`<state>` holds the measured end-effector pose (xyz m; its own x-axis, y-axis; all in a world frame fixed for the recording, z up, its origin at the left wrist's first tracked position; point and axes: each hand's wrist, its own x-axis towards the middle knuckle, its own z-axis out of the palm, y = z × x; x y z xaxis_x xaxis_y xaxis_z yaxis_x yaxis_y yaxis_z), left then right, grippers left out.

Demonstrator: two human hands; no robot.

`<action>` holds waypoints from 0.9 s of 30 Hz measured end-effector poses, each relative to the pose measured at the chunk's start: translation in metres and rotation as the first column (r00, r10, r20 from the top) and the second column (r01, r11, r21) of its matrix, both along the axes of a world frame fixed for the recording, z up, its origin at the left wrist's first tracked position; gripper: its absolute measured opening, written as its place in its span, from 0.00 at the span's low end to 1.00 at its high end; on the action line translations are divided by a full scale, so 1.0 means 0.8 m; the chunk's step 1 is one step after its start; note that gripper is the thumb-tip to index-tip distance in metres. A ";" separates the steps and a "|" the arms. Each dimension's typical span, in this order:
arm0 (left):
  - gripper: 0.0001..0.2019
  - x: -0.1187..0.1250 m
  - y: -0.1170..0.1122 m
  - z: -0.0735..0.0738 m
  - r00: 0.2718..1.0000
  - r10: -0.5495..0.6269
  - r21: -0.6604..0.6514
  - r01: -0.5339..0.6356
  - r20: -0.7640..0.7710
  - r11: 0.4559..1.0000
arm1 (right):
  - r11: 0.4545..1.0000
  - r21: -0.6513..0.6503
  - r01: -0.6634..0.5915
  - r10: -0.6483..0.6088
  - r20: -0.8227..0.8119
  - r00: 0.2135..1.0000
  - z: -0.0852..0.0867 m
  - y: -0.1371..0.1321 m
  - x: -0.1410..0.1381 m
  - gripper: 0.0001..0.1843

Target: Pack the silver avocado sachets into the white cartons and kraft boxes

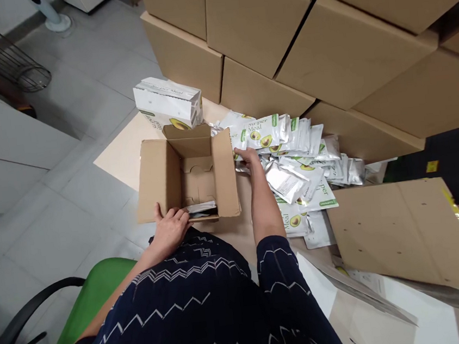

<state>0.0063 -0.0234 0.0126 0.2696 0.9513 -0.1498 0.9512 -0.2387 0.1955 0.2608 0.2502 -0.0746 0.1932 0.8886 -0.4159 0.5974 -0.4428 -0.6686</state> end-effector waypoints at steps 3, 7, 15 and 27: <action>0.08 0.001 0.001 0.002 1.000 -0.001 -0.018 0.001 0.008 1.000 | 0.998 0.058 -0.033 0.037 -0.082 0.996 0.015 -0.001 0.020 0.15; 0.09 -0.001 0.003 0.005 1.000 -0.011 -0.028 0.011 0.000 1.000 | 0.880 0.466 -0.090 0.077 0.046 0.996 0.089 -0.033 0.046 0.20; 0.10 -0.002 0.002 0.010 0.999 -0.018 -0.054 0.021 0.044 0.998 | 0.717 0.590 -0.371 0.485 -0.039 0.874 0.252 -0.149 0.000 0.15; 0.14 -0.007 -0.003 0.018 0.993 -0.076 -0.012 0.077 0.090 0.997 | 0.133 -0.227 -0.965 0.989 0.094 0.114 0.188 -0.156 -0.117 0.13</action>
